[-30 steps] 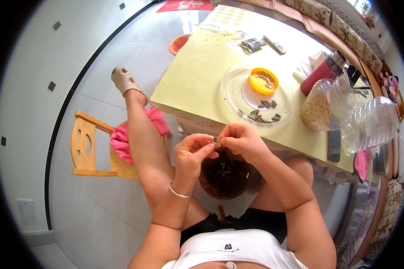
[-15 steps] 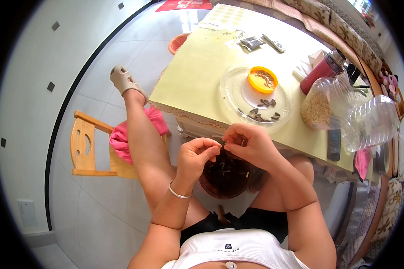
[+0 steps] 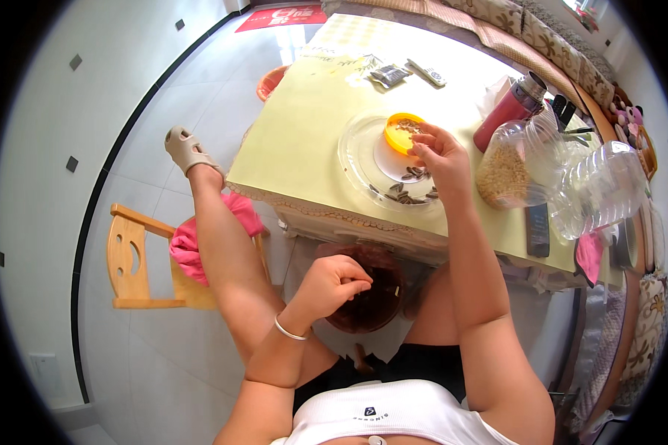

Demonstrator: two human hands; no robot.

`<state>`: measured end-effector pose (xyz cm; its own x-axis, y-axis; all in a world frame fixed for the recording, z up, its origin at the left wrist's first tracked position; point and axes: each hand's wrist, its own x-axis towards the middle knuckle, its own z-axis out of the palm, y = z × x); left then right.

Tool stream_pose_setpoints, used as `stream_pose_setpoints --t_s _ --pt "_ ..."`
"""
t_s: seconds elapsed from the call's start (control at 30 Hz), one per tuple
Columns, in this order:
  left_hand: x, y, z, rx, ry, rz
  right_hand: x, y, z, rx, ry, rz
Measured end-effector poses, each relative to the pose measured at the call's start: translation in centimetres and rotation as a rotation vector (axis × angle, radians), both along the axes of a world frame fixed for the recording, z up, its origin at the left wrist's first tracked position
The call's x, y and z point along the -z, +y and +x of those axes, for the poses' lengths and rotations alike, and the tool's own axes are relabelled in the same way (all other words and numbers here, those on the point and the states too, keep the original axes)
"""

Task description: The person sits at a table and shells sunflower seeds by hand. They pick up seeds from a bowl, crack the shells, and place the kernels into a small yellow container while discarding the shells onto a plate.

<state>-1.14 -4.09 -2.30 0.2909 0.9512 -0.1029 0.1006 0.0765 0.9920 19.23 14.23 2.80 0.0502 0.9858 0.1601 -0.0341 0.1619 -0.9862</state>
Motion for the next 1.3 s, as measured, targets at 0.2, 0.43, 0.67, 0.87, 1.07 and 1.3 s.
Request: stream_pose_setpoints --t_s 0.2,0.43,0.67,0.87,1.07,1.3 --pt "0.5 0.0 -0.4 0.059 0.139 0.192 -1.3 -1.6 1.1 -0.067 -0.829 0.012" --pt "-0.2 0.1 -0.1 -0.013 0.146 0.130 1.3 -1.7 0.9 0.066 -1.157 0.183" --pt "0.1 0.0 -0.1 -0.300 -0.024 0.209 -1.2 -3.7 -0.7 -0.005 -0.945 0.174" --pt "-1.6 0.1 0.4 -0.592 0.173 0.564 -1.4 -9.6 -3.8 -0.565 -0.669 0.142" --pt "0.0 0.3 -0.4 -0.649 0.303 0.691 -0.7 -11.0 -5.5 -0.611 -0.469 -0.082" --pt "-0.6 0.2 0.0 -0.699 0.371 0.697 0.8 -10.7 -6.1 -0.595 -0.310 -0.262"
